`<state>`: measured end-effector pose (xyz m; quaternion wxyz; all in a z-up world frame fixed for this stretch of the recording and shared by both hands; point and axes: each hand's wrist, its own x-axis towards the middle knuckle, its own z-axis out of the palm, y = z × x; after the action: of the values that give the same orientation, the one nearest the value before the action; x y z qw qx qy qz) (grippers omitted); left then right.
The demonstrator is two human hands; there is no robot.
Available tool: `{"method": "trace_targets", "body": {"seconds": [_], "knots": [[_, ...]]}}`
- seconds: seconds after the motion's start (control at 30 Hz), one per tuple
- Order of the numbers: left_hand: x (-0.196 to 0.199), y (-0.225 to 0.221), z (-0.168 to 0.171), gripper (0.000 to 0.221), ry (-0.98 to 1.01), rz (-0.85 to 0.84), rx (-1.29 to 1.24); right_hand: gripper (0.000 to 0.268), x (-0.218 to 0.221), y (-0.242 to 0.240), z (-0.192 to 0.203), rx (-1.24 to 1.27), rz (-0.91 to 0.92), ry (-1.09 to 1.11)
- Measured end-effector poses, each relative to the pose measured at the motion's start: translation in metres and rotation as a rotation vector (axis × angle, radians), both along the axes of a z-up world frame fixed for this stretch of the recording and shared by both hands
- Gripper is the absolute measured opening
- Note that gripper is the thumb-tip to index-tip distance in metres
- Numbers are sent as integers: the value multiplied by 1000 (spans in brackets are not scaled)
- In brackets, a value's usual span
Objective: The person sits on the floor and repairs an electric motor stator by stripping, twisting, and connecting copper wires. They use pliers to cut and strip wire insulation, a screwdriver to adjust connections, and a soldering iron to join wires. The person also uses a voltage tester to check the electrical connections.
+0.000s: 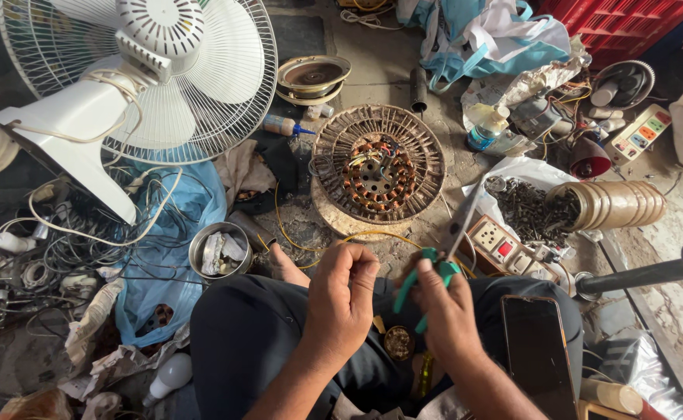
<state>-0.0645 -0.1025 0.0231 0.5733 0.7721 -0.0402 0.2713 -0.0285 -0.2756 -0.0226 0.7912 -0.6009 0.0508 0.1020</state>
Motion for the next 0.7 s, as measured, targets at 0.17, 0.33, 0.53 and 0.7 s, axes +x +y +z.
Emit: {"method": "trace_targets", "body": {"seconds": [0.17, 0.33, 0.53, 0.7], "knots": [[6, 6, 9, 12, 47, -31, -22, 31, 31, -31, -38, -256, -121, 347], [15, 5, 15, 11, 48, -68, -70, 44, 57, -33, -56, -239, -36, 561], [16, 3, 17, 12, 121, -126, -59, 41, 39, -25, -9, -138, 233, -188], [15, -2, 21, 11, 90, -129, -23, 20, 34, -19, 41, -380, 430, -429]]}}
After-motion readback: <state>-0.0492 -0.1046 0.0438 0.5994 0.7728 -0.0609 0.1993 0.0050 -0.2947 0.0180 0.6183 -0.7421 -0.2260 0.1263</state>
